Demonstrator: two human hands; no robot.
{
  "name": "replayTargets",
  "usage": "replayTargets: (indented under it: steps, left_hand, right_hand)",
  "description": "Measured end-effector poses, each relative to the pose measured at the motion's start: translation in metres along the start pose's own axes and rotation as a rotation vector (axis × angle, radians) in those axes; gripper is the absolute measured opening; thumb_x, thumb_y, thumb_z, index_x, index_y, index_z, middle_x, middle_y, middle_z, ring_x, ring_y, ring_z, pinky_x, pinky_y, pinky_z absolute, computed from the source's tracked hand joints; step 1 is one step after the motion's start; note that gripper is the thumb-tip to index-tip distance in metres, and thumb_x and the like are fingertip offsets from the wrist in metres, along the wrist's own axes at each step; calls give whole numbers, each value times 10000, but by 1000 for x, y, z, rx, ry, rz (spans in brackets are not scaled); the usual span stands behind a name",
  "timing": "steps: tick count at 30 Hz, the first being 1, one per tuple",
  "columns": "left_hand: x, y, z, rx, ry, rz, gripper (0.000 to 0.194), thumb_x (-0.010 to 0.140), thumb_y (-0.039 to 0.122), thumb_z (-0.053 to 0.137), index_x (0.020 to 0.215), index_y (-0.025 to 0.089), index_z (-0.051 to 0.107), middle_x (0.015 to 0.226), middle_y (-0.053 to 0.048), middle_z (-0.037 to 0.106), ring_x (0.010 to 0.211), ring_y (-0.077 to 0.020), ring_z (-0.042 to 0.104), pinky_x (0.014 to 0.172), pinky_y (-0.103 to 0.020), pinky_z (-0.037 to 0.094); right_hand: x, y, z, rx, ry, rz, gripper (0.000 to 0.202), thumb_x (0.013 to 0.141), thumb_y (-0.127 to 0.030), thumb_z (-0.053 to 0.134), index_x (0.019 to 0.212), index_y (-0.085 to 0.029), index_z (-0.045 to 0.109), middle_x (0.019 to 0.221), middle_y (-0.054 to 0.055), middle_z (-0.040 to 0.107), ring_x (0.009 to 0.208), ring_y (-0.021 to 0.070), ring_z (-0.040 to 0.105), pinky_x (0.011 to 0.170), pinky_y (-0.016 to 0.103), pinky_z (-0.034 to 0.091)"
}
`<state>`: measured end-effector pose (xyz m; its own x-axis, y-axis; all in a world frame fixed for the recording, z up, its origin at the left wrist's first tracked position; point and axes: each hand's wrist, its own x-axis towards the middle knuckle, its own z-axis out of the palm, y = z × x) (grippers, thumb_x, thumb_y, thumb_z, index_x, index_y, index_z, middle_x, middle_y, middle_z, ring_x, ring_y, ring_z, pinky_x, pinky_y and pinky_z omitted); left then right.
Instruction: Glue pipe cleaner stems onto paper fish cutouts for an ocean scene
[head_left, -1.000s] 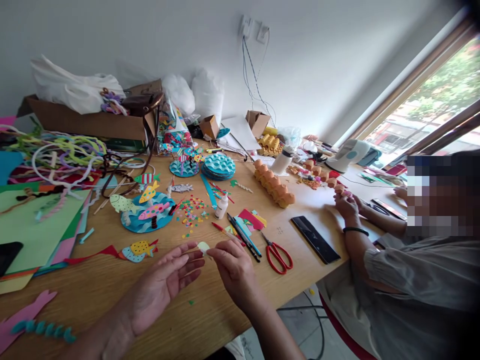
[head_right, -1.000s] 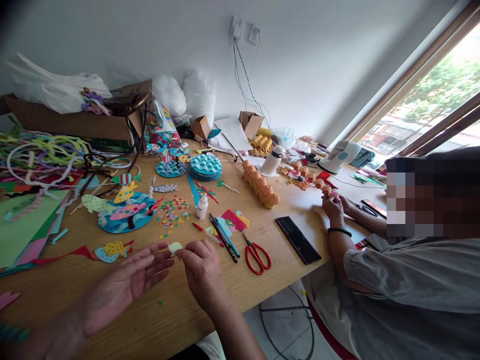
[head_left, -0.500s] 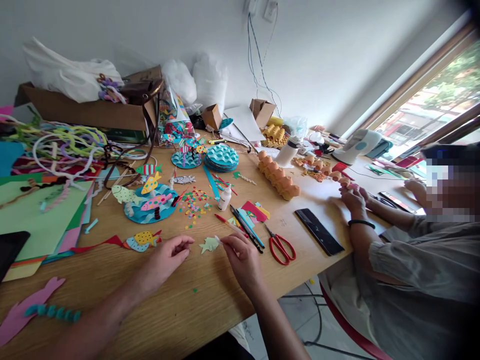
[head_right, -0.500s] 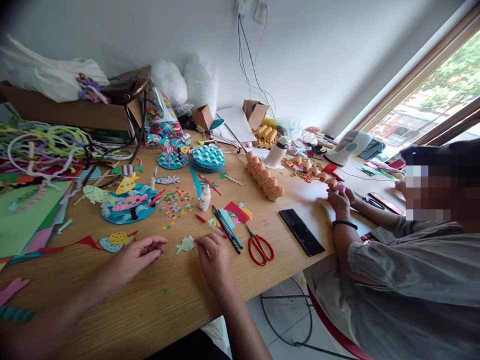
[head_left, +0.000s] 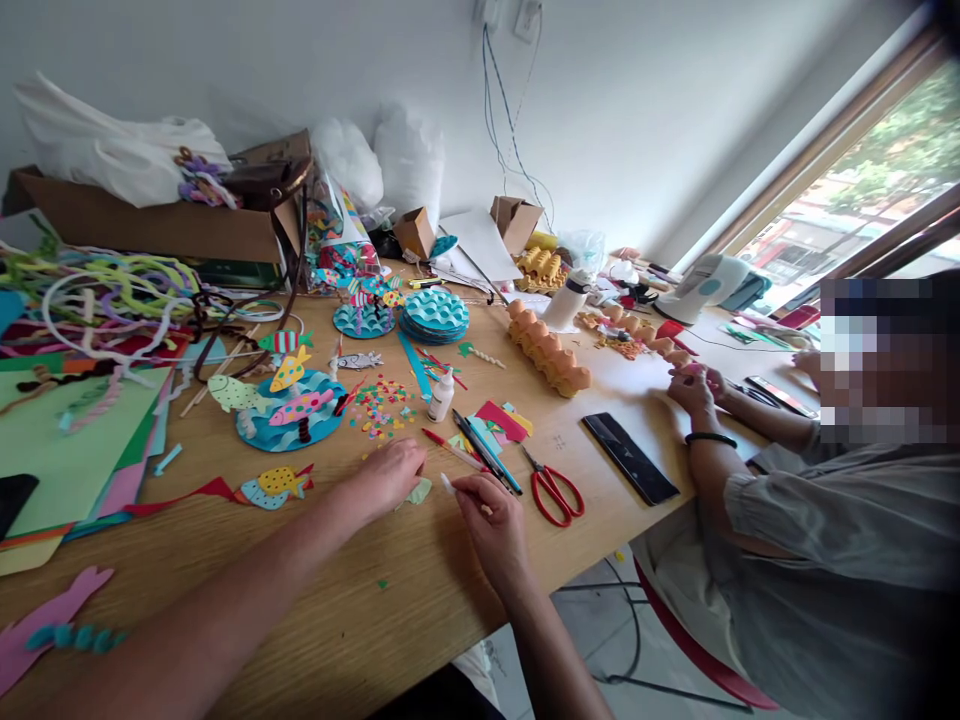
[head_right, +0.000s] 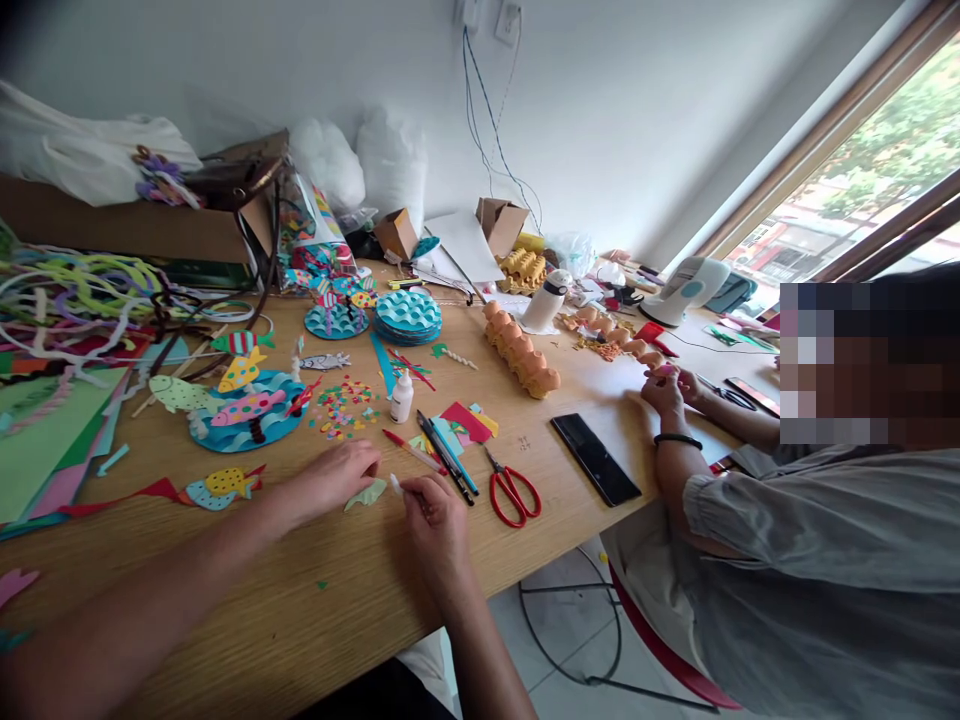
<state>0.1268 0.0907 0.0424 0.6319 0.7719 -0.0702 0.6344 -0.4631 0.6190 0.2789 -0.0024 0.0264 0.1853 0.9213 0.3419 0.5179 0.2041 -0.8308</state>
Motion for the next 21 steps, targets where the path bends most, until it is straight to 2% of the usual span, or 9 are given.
replayTargets:
  steps: [5,8,11,14,18,21]
  left_hand:
    - [-2,3,2,110,-56,-32,152,745,83,502,648,177,572,781,-63,605,788,-218,567,720,-306,410]
    - [-4,3,3,132,-54,-49,154,766,88,484,703,173,595,826,-67,621,826,-212,573,748,-307,418]
    - [-8,0,1,109,-35,-61,194,783,76,457,794,171,627,883,-75,641,866,-208,580,778,-307,421]
    - [-14,-3,-3,43,-20,-85,231,783,78,454,851,150,663,930,-107,667,900,-231,595,813,-332,423]
    - [-22,-5,-8,-121,19,-130,299,788,119,448,986,160,668,1068,-100,674,999,-239,593,886,-342,416]
    - [-26,-8,-8,-284,50,-163,373,781,131,441,1111,156,613,1153,-87,646,1041,-215,590,907,-312,423]
  right_hand:
    - [0,3,6,139,27,144,101,734,-205,579,728,-180,677,696,19,634,648,143,558,609,248,426]
    - [0,0,9,401,75,361,93,688,-255,640,735,-180,669,670,-1,631,597,121,536,556,227,409]
    - [3,-6,7,690,89,592,169,619,-291,720,724,-176,654,653,-9,631,516,90,508,463,198,365]
    - [7,-12,0,918,64,747,256,523,-267,800,694,-172,636,685,-1,654,595,109,585,522,204,429]
    - [16,-17,-6,1026,20,847,331,462,-212,844,709,-170,628,755,1,672,751,141,633,619,231,485]
    - [23,-19,-4,1022,-39,838,336,468,-210,845,723,-164,632,761,5,671,733,136,629,597,230,482]
